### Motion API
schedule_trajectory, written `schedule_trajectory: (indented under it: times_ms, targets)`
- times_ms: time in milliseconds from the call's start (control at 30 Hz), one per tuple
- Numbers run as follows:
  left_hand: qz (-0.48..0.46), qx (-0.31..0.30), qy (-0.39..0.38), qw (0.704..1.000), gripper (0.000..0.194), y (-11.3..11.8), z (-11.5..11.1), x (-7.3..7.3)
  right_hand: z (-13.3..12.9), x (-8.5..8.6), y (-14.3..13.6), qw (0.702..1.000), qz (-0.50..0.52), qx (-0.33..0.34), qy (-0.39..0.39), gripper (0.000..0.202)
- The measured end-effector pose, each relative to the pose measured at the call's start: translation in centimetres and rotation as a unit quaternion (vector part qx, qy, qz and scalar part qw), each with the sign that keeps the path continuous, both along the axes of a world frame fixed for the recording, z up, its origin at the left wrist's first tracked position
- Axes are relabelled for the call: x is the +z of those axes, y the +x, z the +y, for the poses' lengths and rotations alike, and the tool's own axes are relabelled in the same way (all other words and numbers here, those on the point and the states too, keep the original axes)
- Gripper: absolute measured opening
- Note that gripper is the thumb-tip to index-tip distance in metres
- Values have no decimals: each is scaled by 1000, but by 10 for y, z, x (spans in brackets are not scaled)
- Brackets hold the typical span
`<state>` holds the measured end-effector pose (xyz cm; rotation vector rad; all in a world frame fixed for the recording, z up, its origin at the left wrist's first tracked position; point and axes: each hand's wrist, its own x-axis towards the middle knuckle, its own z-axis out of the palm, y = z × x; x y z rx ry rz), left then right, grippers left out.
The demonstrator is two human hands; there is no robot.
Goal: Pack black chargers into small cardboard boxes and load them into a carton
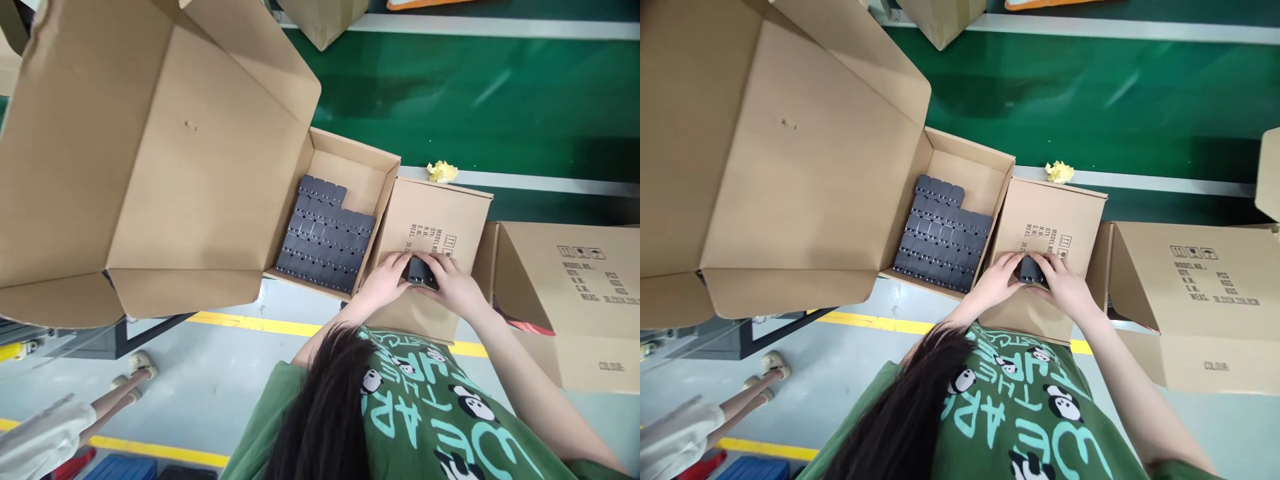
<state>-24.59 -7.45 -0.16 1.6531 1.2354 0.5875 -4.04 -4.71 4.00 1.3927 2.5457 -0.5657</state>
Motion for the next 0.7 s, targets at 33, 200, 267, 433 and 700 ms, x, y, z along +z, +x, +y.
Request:
schedule_trajectory:
  times_ms: [33, 200, 267, 433, 700]
  targets:
    - [3, 0, -1, 1000, 60, 1, 0, 0, 0, 0, 0, 1000, -1, 5, 8, 69]
    - [29, 0, 8, 1000, 64, 4, -2, 1, -3, 0, -1, 999, -10, -5, 41, 61]
    - [49, -11, 25, 998, 69, 4, -1, 3, -4, -1, 0, 999, -10, -4, 42, 61]
    - [117, -73, 90, 986, 64, 6, 8, 14, -4, -6, 16, 998, 33, 55, 7, 73]
    - [139, -139, 119, 973, 43, -21, 53, 52, 29, 19, -11, 998, 62, 10, -9, 55]
